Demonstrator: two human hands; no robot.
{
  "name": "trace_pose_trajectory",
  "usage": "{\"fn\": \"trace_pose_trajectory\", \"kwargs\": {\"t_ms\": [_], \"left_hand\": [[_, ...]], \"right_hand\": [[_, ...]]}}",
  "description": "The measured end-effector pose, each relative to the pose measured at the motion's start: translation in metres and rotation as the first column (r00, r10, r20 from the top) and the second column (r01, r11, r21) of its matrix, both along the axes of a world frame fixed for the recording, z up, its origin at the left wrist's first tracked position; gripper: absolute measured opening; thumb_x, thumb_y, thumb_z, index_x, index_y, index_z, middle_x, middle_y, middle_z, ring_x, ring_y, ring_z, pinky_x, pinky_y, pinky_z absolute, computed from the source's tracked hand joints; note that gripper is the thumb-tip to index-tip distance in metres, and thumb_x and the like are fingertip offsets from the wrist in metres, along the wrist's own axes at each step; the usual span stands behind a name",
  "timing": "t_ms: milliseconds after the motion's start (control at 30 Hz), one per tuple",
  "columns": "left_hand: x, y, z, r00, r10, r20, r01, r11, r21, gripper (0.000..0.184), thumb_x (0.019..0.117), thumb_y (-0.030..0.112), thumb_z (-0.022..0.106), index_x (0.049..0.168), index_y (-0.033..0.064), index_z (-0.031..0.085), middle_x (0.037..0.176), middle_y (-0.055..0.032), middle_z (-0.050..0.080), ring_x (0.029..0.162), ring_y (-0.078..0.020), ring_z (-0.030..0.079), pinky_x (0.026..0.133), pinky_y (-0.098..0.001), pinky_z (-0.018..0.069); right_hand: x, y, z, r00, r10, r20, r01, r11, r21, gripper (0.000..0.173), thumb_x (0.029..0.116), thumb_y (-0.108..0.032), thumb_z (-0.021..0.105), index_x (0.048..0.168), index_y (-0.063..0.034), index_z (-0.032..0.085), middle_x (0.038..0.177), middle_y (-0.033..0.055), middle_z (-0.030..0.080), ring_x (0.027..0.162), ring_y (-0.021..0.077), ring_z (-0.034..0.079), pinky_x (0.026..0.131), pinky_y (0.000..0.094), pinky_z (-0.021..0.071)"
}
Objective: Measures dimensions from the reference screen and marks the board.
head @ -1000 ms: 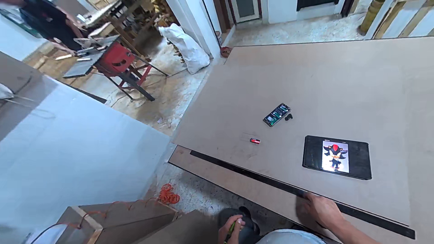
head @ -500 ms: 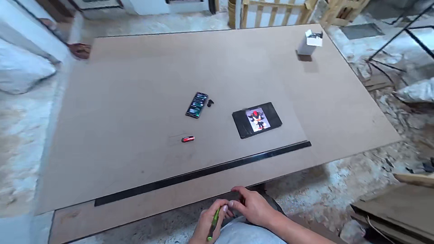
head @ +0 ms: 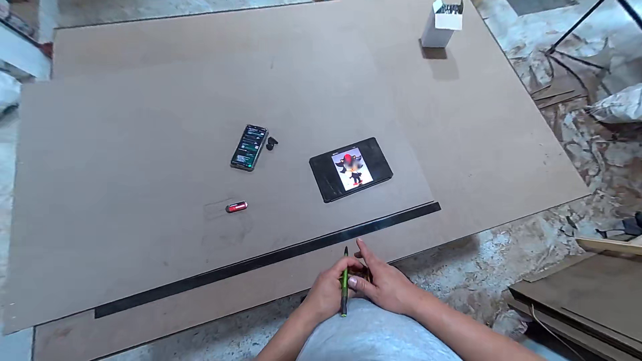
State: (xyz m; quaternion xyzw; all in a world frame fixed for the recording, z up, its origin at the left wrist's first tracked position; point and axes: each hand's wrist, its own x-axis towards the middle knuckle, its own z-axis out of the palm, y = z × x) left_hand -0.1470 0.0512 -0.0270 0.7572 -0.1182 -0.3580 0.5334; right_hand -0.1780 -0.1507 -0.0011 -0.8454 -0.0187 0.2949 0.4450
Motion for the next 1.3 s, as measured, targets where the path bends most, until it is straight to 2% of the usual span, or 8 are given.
{"fn": "trace_pose_trajectory", "kwargs": {"t_ms": [267, 367, 500, 567, 700, 900, 1067, 1300], "left_hand": [[0.021, -0.054, 0.000, 0.946, 0.322, -0.049, -0.325, 0.942, -0.089, 0.038, 0.0822, 0.009, 0.080, 0.117, 0.0136, 0.064, 0.106, -0.0018, 0.071, 0.094, -0.0147, 0.070, 0.083, -0.0332, 0.0617], [0.038, -0.056, 0.004, 0.939, 0.343, -0.001, -0.343, 0.938, -0.052, 0.037, 0.0830, 0.018, 0.080, 0.116, 0.0152, 0.063, 0.100, 0.0001, 0.069, 0.088, -0.0123, 0.067, 0.077, -0.0311, 0.0593], [0.075, -0.045, 0.009, 0.916, 0.385, 0.111, -0.390, 0.920, 0.030, 0.031, 0.0859, 0.008, 0.073, 0.115, 0.0138, 0.064, 0.099, -0.0009, 0.067, 0.085, -0.0141, 0.065, 0.072, -0.0341, 0.0579], [0.094, -0.036, 0.003, 0.888, 0.436, 0.148, -0.447, 0.893, 0.051, 0.035, 0.0849, 0.005, 0.073, 0.118, 0.0131, 0.063, 0.098, -0.0023, 0.068, 0.082, -0.0157, 0.065, 0.069, -0.0358, 0.0579], [0.130, -0.038, -0.017, 0.835, 0.510, 0.205, -0.534, 0.841, 0.087, 0.038, 0.0885, 0.005, 0.076, 0.122, 0.0130, 0.060, 0.108, -0.0035, 0.069, 0.095, -0.0160, 0.068, 0.081, -0.0374, 0.0606], [0.177, -0.077, -0.065, 0.786, -0.066, 0.614, -0.249, 0.876, 0.413, 0.036, 0.0945, 0.026, 0.068, 0.128, 0.0148, 0.067, 0.141, -0.0007, 0.063, 0.134, -0.0268, 0.055, 0.108, -0.0519, 0.0454], [0.218, -0.099, -0.096, 0.750, -0.215, 0.626, -0.178, 0.845, 0.504, 0.040, 0.0923, 0.009, 0.057, 0.130, 0.0185, 0.066, 0.134, 0.0035, 0.068, 0.125, -0.0245, 0.059, 0.099, -0.0495, 0.0476], [0.253, -0.101, -0.086, 0.749, -0.221, 0.625, -0.199, 0.825, 0.529, 0.037, 0.0939, 0.010, 0.054, 0.128, 0.0184, 0.066, 0.113, -0.0005, 0.073, 0.114, -0.0254, 0.063, 0.095, -0.0486, 0.0488]], "right_hand": [[0.062, -0.056, -0.009, 0.973, 0.230, -0.003, -0.228, 0.966, 0.124, 0.087, 0.1026, -0.064, 0.045, 0.168, -0.0227, 0.006, 0.147, 0.0120, 0.053, 0.120, 0.0208, 0.064, 0.102, 0.0484, 0.0537], [0.086, -0.065, -0.011, 0.950, 0.310, 0.032, -0.311, 0.939, 0.148, 0.079, 0.1034, -0.060, 0.048, 0.166, -0.0216, 0.020, 0.142, 0.0111, 0.056, 0.118, 0.0206, 0.064, 0.100, 0.0470, 0.0546], [0.116, -0.089, -0.029, 0.896, 0.431, 0.108, -0.433, 0.902, -0.008, 0.035, 0.1064, -0.033, 0.050, 0.131, -0.0152, 0.068, 0.121, 0.0048, 0.069, 0.111, 0.0191, 0.068, 0.097, 0.0452, 0.0556], [0.125, -0.113, -0.043, 0.899, 0.391, 0.197, -0.381, 0.921, -0.085, 0.025, 0.1045, -0.028, 0.053, 0.112, -0.0181, 0.076, 0.109, -0.0006, 0.074, 0.100, 0.0153, 0.071, 0.089, 0.0445, 0.0591], [0.134, -0.164, -0.062, 0.937, 0.263, 0.229, -0.232, 0.960, -0.156, 0.034, 0.1077, -0.042, 0.049, 0.106, -0.0230, 0.077, 0.102, -0.0071, 0.075, 0.092, 0.0084, 0.071, 0.082, 0.0401, 0.0603], [0.121, -0.197, -0.081, 0.985, -0.033, 0.172, 0.074, 0.968, -0.238, 0.034, 0.1089, -0.041, 0.045, 0.105, -0.0227, 0.073, 0.081, -0.0070, 0.070, 0.070, 0.0080, 0.067, 0.065, 0.0380, 0.0589], [0.111, -0.201, -0.090, 0.972, -0.180, 0.151, 0.212, 0.949, -0.232, 0.032, 0.1084, -0.041, 0.044, 0.112, -0.0266, 0.072, 0.077, -0.0087, 0.068, 0.066, 0.0061, 0.066, 0.061, 0.0359, 0.0586], [0.103, -0.198, -0.100, 0.958, -0.234, 0.163, 0.268, 0.935, -0.232, 0.032, 0.1075, -0.041, 0.043, 0.110, -0.0274, 0.072, 0.076, -0.0103, 0.068, 0.065, 0.0043, 0.065, 0.059, 0.0338, 0.0574]]}}
